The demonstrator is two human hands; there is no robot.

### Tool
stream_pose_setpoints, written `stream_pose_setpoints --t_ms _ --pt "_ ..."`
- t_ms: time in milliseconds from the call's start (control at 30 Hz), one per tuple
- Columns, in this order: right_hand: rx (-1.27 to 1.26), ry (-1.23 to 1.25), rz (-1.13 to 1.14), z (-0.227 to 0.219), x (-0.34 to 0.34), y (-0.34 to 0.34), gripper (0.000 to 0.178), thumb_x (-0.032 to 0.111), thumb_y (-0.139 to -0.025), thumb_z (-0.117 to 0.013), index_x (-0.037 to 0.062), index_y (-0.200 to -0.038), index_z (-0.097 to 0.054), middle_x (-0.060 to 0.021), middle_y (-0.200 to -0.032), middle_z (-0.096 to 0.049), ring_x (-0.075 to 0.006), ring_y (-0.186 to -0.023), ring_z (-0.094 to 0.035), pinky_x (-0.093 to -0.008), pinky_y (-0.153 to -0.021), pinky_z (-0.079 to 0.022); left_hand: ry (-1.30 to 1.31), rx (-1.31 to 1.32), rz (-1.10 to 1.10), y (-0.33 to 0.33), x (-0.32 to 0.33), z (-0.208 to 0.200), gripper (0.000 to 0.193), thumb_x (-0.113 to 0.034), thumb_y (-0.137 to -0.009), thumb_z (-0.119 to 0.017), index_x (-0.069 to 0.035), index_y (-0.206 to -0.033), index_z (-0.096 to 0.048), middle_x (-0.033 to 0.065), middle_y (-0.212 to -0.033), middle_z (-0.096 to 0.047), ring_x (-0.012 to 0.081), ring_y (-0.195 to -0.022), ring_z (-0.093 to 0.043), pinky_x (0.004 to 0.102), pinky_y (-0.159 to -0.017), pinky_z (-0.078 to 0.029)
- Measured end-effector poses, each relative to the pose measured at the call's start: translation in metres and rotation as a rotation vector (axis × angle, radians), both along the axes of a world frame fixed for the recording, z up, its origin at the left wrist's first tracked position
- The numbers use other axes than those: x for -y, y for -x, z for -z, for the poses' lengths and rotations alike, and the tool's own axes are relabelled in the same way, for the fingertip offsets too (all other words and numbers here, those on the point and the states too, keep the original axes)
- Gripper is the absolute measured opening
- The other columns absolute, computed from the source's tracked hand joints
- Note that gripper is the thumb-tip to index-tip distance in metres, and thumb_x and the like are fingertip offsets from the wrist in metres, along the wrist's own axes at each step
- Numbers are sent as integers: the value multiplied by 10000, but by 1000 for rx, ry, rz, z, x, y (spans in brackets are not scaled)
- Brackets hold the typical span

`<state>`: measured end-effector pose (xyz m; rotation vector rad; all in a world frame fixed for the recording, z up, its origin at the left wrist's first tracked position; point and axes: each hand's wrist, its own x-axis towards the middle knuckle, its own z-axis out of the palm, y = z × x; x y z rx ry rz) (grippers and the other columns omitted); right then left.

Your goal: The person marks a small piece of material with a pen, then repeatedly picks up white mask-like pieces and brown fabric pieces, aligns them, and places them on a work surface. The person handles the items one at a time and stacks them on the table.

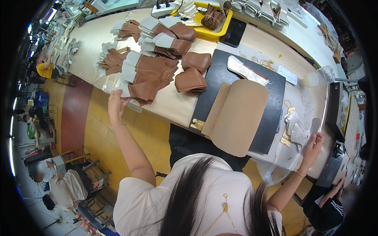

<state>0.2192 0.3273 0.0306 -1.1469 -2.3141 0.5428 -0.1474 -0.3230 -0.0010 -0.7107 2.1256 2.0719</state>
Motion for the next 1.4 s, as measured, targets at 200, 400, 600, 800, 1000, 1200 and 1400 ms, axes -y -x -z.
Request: stream_pose_setpoints --t_ms 200,400,600,800,1000,1200,1400 --pt "-64 65 -80 -1 11 13 226 218 -1035 -527 7 -1113 -537 -144 -972 -653 -204 -911 -636 -311 -794 -483 -401 -65 338 -22 2 -21 448 -133 -964 -581 49 -1354 -456 174 -1313 -573 258 -1172 -593 460 -1029 -463" --pt "-151 111 -112 -8 24 26 209 191 -1026 -546 -3 -1102 -540 -123 -975 -641 -178 -916 -614 -283 -806 -466 -103 -154 552 -37 -32 -88 299 -95 -974 -584 65 -1226 -600 132 -1236 -633 197 -1165 -573 350 -1034 -423" --pt "-349 353 -353 -28 47 52 142 97 -981 -618 4 -1081 -577 -5 -916 -597 -67 -866 -546 -205 -791 -429 -509 -352 982 -71 -154 -153 204 -113 -876 -706 77 -945 -680 194 -953 -690 194 -683 -693 268 -569 -552" --pt "-461 493 -314 -76 77 53 114 69 -940 -674 15 -1029 -630 29 -920 -625 -32 -843 -540 -174 -759 -414 -363 232 1230 -94 -266 -131 161 -50 -872 -706 73 -963 -655 155 -800 -701 193 -627 -711 249 -536 -577" --pt "-414 681 -448 -111 113 62 98 71 -871 -736 8 -913 -674 -10 -805 -672 -52 -703 -595 -194 -643 -479 -346 423 1289 -90 -267 -96 237 -130 -930 -684 62 -1058 -632 140 -864 -707 181 -724 -732 215 -581 -585" --pt "25 894 -724 -98 164 118 182 178 -839 -790 17 -834 -704 15 -651 -645 -23 -565 -513 -208 -508 -406 -379 437 1230 -91 -259 -90 411 -287 -1027 -528 111 -1112 -585 209 -911 -697 259 -730 -739 279 -617 -628" --pt "139 872 -734 -96 177 136 218 195 -840 -778 -10 -837 -704 -31 -642 -650 -48 -546 -535 -220 -518 -431 -525 456 1206 -91 -256 -84 547 -408 -1032 -489 126 -1095 -592 226 -938 -686 287 -776 -741 288 -637 -628"
